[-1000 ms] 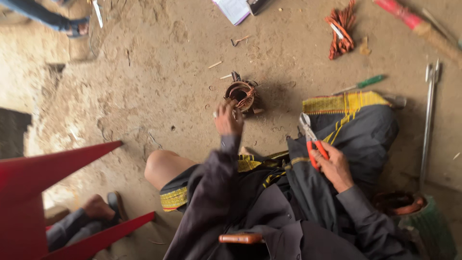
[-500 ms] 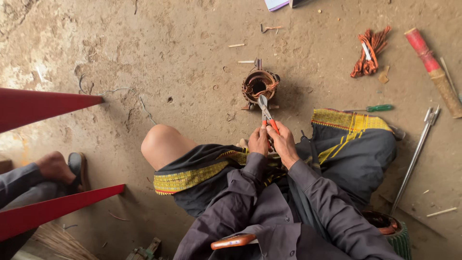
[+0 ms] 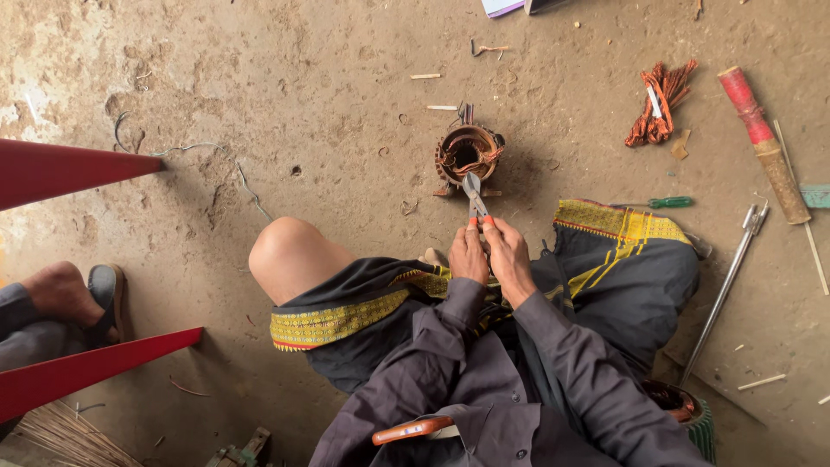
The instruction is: The person sits on the floor and uses pliers to pull and adjust copper wires inside a cylindrical electrical component. They repeatedly grip, twist, and reposition the wires within the component's slots.
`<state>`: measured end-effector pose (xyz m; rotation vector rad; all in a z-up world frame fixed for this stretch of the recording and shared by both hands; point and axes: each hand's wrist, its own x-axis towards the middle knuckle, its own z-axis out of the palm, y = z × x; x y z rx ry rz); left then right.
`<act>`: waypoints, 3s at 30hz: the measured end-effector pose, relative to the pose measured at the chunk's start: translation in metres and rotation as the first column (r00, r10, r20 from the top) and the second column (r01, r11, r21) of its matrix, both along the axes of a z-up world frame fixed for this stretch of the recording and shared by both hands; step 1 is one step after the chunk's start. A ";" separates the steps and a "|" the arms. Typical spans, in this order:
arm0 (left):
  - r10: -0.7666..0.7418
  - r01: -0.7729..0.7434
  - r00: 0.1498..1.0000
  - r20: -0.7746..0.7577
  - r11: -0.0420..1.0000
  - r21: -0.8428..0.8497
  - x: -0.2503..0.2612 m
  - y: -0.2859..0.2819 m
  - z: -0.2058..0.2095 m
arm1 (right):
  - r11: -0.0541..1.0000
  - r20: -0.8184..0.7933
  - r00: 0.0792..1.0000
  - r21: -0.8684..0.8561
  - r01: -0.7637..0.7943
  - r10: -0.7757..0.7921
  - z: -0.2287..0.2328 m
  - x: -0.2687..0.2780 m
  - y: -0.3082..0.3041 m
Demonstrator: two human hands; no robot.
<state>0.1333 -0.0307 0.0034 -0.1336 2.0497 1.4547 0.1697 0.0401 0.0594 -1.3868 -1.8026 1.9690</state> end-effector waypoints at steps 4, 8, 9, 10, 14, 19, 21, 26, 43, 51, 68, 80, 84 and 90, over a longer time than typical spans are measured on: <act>0.009 -0.010 0.999 -0.037 1.000 -0.024 -0.005 0.007 -0.015 | 0.995 0.070 0.997 0.096 -0.029 0.023 0.002 -0.009 0.005; -0.003 0.004 1.000 0.018 0.999 -0.032 -0.011 0.009 -0.033 | 0.990 0.110 0.993 0.135 -0.051 0.036 0.000 -0.017 0.009; -0.012 0.013 1.000 0.022 0.999 -0.035 -0.014 0.011 -0.036 | 0.994 0.118 0.993 0.106 -0.041 0.029 0.000 -0.021 0.011; -0.002 0.002 1.000 0.026 1.000 -0.006 -0.015 0.011 -0.040 | 0.987 0.114 0.993 0.154 -0.054 0.037 0.001 -0.022 0.011; 0.023 -0.030 0.998 0.064 0.994 0.105 -0.012 0.010 -0.055 | 0.972 0.146 0.986 0.206 -0.111 0.082 0.001 -0.023 0.013; 0.040 -0.054 0.995 0.093 0.985 0.161 -0.022 0.017 -0.074 | 0.972 0.160 0.979 0.176 -0.153 0.125 -0.003 -0.034 0.027; -0.015 0.019 0.994 -0.104 0.999 0.040 -0.026 0.019 -0.080 | 0.913 0.163 0.970 0.337 -0.228 0.182 -0.006 -0.038 0.029; -0.045 0.049 0.988 -0.146 0.999 0.024 -0.027 0.021 -0.088 | 0.922 0.135 0.980 0.338 -0.186 0.148 -0.013 -0.038 0.025; -0.221 0.218 0.972 0.086 0.975 0.040 0.007 -0.015 -0.036 | 0.992 -0.004 1.000 0.127 0.020 -0.020 -0.004 0.019 0.004; -0.124 0.105 0.992 0.024 0.913 0.393 0.021 0.007 -0.080 | 0.967 0.129 0.978 0.175 -0.188 0.167 0.022 0.022 0.032; -0.749 -0.098 0.433 0.501 0.514 0.852 0.037 -0.079 0.118 | 0.419 -0.337 0.920 -0.819 -0.392 0.203 0.168 0.121 0.025; -0.218 0.037 0.933 0.286 0.850 0.526 0.043 -0.001 0.004 | 0.914 -0.023 0.979 -0.354 -0.197 0.203 0.125 0.055 0.042; -0.189 0.094 0.944 0.270 0.940 0.329 0.000 0.014 0.003 | 0.931 0.053 0.953 -0.232 -0.280 0.300 0.080 0.013 0.064; -0.227 0.045 0.905 0.358 0.891 0.452 -0.039 0.033 0.007 | 0.931 0.163 0.919 -0.130 -0.341 0.360 0.042 -0.037 0.093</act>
